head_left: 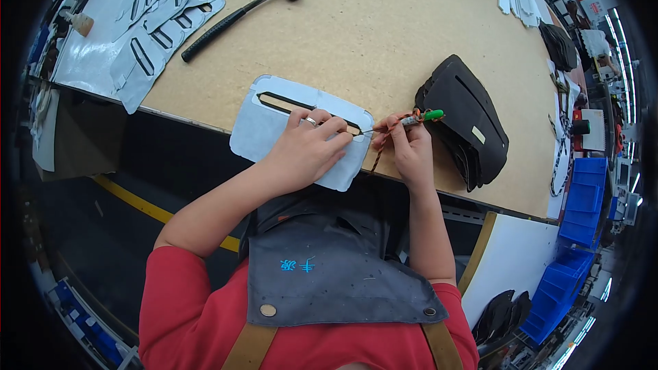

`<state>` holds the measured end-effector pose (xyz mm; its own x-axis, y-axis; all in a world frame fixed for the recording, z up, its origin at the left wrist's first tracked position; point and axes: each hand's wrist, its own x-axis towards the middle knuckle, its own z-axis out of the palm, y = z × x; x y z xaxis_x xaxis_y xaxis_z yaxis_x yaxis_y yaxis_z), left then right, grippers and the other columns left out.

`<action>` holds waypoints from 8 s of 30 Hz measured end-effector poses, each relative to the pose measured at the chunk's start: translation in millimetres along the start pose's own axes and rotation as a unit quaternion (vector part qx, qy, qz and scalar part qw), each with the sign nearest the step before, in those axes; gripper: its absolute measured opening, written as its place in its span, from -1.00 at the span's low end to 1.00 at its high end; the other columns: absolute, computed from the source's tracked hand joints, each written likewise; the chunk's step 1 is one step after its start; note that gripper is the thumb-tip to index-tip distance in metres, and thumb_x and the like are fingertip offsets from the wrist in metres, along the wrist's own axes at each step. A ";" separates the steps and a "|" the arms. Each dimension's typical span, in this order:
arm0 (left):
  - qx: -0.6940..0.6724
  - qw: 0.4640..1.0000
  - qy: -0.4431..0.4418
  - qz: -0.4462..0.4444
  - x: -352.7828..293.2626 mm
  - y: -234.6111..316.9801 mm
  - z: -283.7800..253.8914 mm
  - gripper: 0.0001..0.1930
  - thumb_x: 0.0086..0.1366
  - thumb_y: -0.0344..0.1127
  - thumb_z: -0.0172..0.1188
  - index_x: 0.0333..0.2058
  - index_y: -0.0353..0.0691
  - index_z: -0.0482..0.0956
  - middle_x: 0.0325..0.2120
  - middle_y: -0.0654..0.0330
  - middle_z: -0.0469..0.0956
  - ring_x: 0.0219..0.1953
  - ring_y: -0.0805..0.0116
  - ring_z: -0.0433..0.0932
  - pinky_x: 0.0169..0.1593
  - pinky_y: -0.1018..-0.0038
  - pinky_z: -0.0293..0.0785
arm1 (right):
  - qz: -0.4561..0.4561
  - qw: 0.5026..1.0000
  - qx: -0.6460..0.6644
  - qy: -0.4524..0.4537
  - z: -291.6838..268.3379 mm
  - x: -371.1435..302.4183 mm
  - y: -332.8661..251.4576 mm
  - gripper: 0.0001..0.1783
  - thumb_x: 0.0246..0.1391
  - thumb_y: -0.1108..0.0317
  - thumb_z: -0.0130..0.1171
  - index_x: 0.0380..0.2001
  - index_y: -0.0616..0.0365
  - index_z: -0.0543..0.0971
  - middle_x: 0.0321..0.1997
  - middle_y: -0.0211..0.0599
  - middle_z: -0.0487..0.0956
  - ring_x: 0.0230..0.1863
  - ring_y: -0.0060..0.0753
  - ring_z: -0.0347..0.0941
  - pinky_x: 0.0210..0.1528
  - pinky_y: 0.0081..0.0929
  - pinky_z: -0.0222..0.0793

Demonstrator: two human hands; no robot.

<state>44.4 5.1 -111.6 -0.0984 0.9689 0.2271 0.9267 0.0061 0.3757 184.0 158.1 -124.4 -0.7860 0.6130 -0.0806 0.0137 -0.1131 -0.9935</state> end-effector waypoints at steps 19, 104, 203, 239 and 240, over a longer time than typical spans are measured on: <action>-0.021 0.998 0.053 0.013 3.6 -0.8 9.5 -0.85 0.10 -0.37 0.12 -0.30 -0.14 0.49 -0.14 0.37 0.50 0.04 0.41 0.38 0.12 0.21 0.17 | 0.012 0.982 -0.148 -0.118 -7.8 -0.8 -17.8 -0.95 0.13 0.44 0.03 -0.36 0.18 0.42 -0.34 -0.29 0.56 -0.61 -0.58 0.42 -0.54 -0.67 0.36; -0.112 0.993 0.024 -0.036 1.5 4.0 6.1 -0.73 0.05 -0.50 0.07 -0.22 -0.17 0.51 -0.05 0.27 0.45 0.11 0.29 0.31 0.21 0.22 0.04 | 0.030 0.994 -0.083 -0.057 -6.2 2.9 -15.2 -0.82 0.20 0.34 -0.02 -0.36 0.27 0.41 -0.33 -0.23 0.56 -0.49 -0.64 0.40 -0.41 -0.63 0.38; -0.001 1.000 0.025 -0.001 6.6 1.3 6.4 -0.59 -0.05 -0.56 0.04 -0.16 -0.11 0.47 -0.31 0.29 0.40 -0.19 0.29 0.37 -0.13 0.34 0.12 | -0.005 0.997 -0.073 0.005 0.0 -7.5 -11.1 -0.92 0.09 0.56 0.02 -0.35 0.34 0.49 -0.36 -0.30 0.56 -0.47 -0.69 0.41 -0.46 -0.69 0.37; -0.339 0.932 0.010 -0.130 9.4 -15.7 -9.5 -0.64 0.11 -0.48 0.04 -0.07 -0.20 0.38 -0.16 0.11 0.39 -0.17 0.18 0.35 -0.06 0.34 0.15 | -0.225 0.928 -0.292 0.045 11.0 -34.0 3.1 -0.92 -0.02 0.53 0.16 -0.40 0.22 0.48 -0.40 -0.21 0.51 -0.50 -0.33 0.44 -0.44 -0.50 0.35; -0.338 0.932 0.012 -0.130 7.8 -12.3 -12.7 -0.64 0.11 -0.48 0.04 -0.07 -0.20 0.38 -0.16 0.11 0.39 -0.17 0.18 0.35 -0.06 0.34 0.15 | -0.210 0.933 -0.280 0.079 7.6 -35.1 1.5 -0.92 0.00 0.53 0.15 -0.39 0.23 0.48 -0.41 -0.23 0.48 -0.53 -0.36 0.40 -0.45 -0.53 0.33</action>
<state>27.6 9.4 -103.0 -0.3033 0.9506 0.0660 0.4318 0.0753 0.8988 206.9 130.5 -122.5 -0.6946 0.6235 0.3589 0.0802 0.5629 -0.8226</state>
